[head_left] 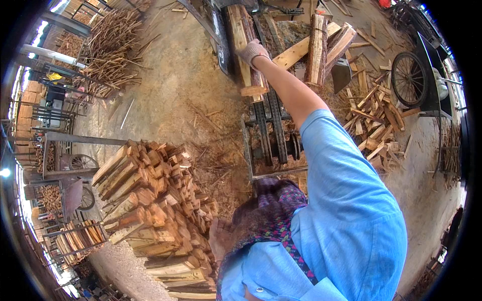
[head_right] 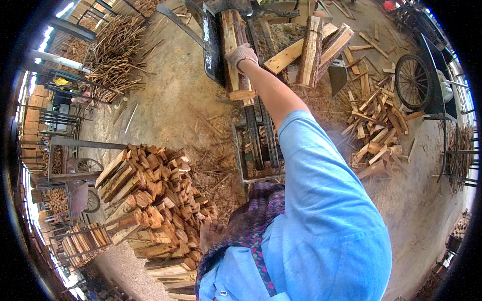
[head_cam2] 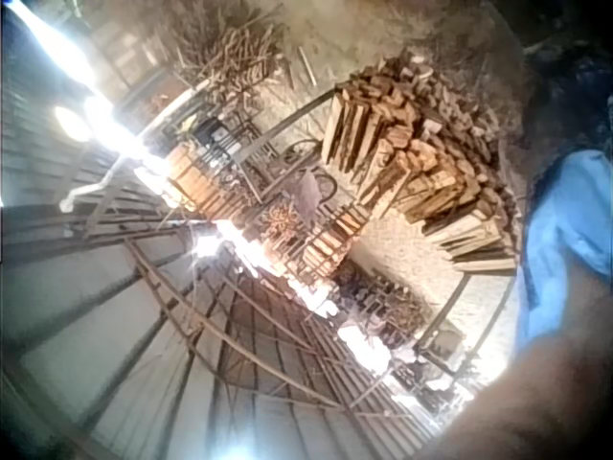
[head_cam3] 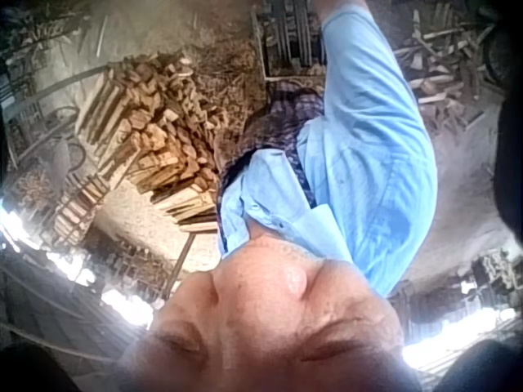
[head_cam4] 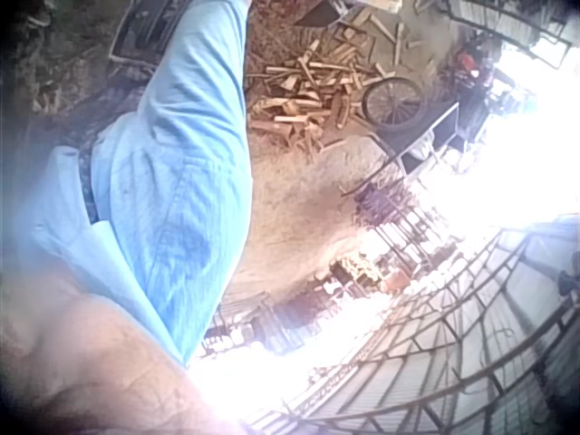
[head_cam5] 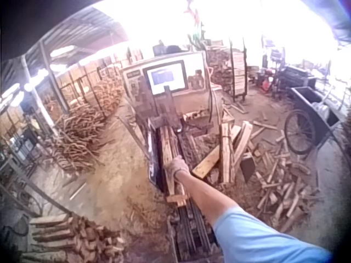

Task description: The person repeatedly picks up wooden planks from a stack and feeds them into a planer machine. The person wears gloves and handles the wood with both hands, placing the processed planks onto a growing pile after they exit the machine.

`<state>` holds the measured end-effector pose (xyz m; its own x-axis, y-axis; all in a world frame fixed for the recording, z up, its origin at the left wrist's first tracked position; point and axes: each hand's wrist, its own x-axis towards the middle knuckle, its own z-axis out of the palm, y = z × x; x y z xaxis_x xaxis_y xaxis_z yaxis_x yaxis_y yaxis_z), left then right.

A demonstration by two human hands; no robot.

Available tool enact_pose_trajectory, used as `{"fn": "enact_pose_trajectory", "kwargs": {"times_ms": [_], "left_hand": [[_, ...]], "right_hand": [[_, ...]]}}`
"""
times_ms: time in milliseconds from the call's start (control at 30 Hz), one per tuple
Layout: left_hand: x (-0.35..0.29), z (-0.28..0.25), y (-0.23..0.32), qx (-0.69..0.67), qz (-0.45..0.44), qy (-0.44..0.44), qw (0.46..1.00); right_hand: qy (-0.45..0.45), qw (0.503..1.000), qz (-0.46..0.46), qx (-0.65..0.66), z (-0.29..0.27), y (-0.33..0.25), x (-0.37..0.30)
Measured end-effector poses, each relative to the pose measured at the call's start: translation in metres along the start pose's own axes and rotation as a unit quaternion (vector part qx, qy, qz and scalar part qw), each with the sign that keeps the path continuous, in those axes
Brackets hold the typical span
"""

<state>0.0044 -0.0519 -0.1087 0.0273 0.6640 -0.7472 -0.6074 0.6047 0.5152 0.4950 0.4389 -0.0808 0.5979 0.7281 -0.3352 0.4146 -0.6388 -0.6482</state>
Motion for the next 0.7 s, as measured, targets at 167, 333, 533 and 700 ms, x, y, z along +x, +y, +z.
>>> {"fn": "enact_pose_trajectory", "kwargs": {"times_ms": [167, 333, 533, 700], "left_hand": [[-0.005, 0.032, -0.007, 0.01, 0.036, 0.149, 0.988], [-0.006, 0.017, -0.004, 0.002, 0.016, 0.017, 1.0], [-0.001, 0.008, -0.002, -0.038, -0.013, -0.012, 0.999], [-0.021, 0.042, 0.009, -0.011, -0.034, -0.006, 0.999]], "right_hand": [[-0.014, 1.0, -0.025, -0.002, -0.004, 0.003, -0.008], [0.0, 1.0, -0.014, -0.011, -0.006, -0.001, -0.006], [-0.004, 1.0, -0.017, -0.017, -0.006, -0.001, -0.008], [-0.005, 1.0, -0.02, -0.021, -0.004, 0.0, -0.007]]}}
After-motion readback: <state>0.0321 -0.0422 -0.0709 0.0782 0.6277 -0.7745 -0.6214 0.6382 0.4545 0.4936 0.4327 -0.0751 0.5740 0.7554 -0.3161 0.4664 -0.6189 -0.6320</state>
